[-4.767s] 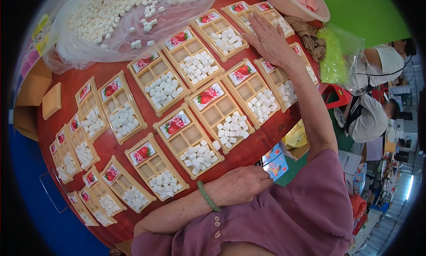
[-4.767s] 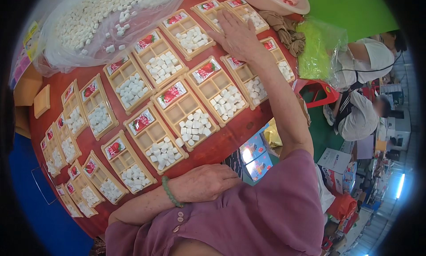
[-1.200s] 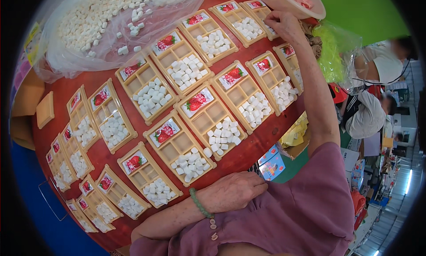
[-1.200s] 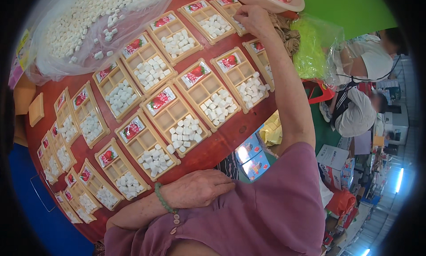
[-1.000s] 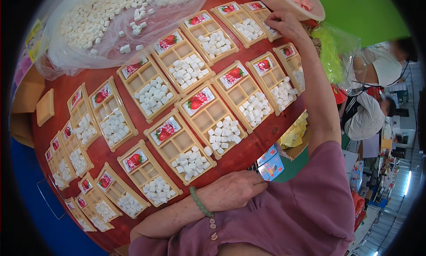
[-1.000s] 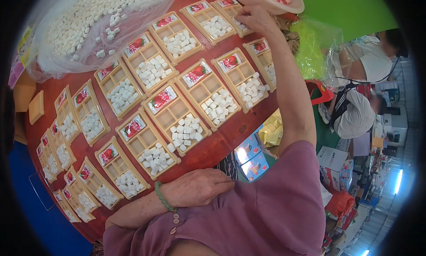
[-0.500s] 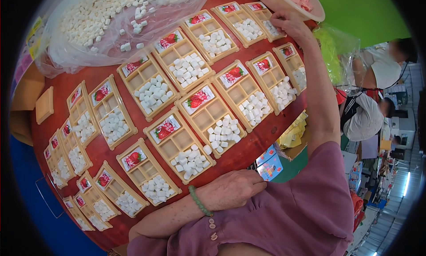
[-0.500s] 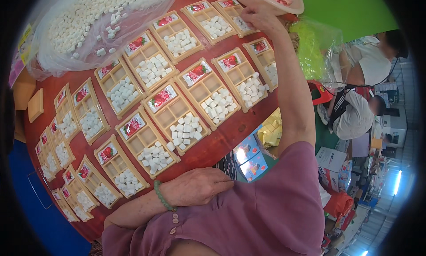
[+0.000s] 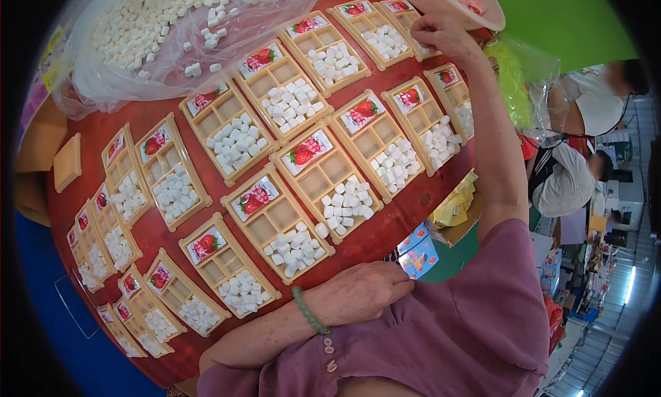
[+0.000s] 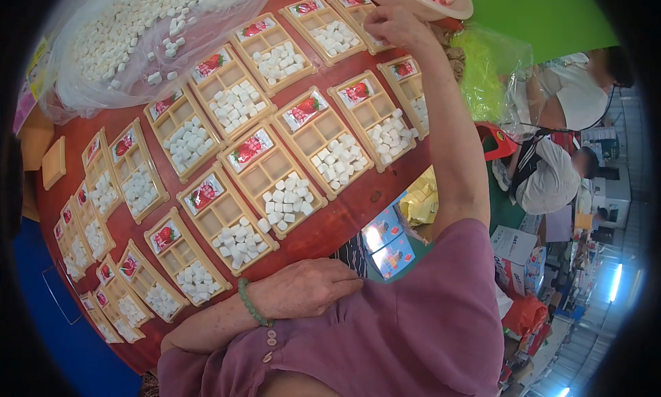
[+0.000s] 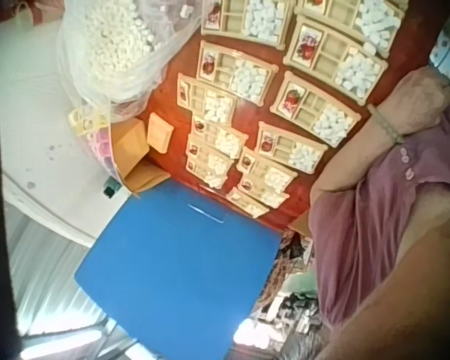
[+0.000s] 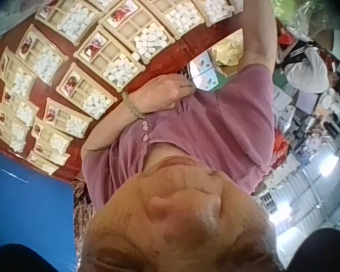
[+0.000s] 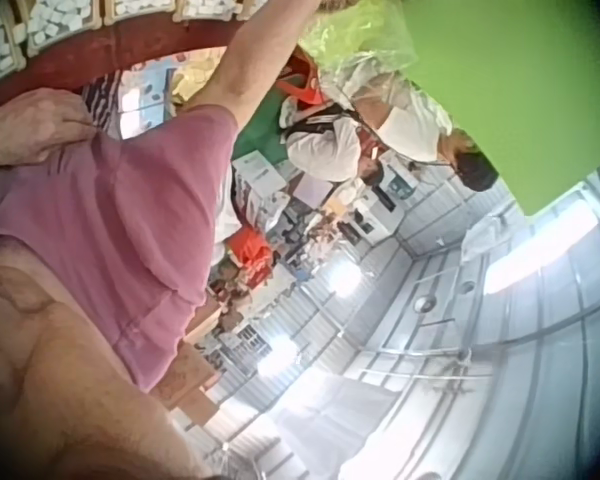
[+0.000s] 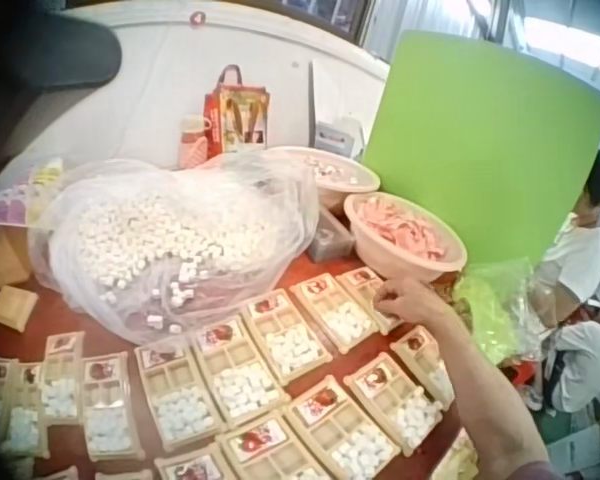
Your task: Sorting and packing marshmallows into small rectangular boxes.
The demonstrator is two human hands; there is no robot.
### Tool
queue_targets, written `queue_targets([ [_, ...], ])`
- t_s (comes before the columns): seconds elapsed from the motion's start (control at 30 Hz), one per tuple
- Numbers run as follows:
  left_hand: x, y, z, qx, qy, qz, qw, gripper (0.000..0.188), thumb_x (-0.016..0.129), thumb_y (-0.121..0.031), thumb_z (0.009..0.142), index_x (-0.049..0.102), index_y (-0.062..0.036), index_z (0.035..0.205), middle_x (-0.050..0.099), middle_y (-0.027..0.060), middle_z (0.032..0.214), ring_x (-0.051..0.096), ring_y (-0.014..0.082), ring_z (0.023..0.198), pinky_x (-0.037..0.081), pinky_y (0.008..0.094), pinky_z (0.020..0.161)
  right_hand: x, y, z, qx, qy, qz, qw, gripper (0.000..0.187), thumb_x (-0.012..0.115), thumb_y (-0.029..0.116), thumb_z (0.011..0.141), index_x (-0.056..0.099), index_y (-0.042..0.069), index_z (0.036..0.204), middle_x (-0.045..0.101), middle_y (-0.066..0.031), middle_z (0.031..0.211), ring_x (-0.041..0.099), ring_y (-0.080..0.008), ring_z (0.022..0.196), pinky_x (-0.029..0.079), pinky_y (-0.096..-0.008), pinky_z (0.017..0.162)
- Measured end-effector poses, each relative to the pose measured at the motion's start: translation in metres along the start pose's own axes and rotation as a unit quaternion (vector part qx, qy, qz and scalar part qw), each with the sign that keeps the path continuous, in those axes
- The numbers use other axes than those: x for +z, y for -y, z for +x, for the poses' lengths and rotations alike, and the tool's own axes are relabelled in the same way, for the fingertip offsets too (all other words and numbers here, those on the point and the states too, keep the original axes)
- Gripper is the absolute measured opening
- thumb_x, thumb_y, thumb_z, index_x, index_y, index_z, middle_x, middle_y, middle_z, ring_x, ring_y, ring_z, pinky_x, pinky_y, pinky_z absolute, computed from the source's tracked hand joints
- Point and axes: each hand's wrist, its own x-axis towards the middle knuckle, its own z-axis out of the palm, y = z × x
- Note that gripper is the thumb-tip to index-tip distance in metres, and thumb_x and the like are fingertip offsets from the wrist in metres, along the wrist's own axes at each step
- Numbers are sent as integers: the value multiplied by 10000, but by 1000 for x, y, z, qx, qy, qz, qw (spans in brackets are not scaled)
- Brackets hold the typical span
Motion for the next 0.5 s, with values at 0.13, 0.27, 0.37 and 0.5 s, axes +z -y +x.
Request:
queue_targets([
  [0.13,-1,-1,1,2,-3,5,1000,314,597,-15,780,638,48,1085,647,153,996,645,293,976,549,383,843,2,-5,0,-1,-1,-17,1000,127,651,122,884,660,2,926,562,24,739,496,-72,629,403,-223,586],
  [0.27,1,0,0,-2,-4,7,1000,315,593,-19,781,639,43,1087,646,147,987,646,289,972,549,379,839,-16,-18,-5,12,-12,166,986,157,685,101,885,659,-2,1001,620,1,855,559,-79,727,456,-212,652],
  [0.37,1,1,1,6,-3,10,1000,322,590,-20,782,640,36,1096,645,141,991,645,286,969,548,378,837,-19,-22,-12,32,-52,250,966,206,696,88,885,656,6,1070,648,-27,968,612,-94,838,511,-208,764],
  [0.5,1,1,0,5,-7,7,1000,341,589,-17,778,642,27,1113,647,135,1003,645,284,974,548,375,841,-25,-30,-12,15,-5,312,950,222,690,67,885,654,6,1096,660,-54,1035,644,-114,927,534,-232,874],
])
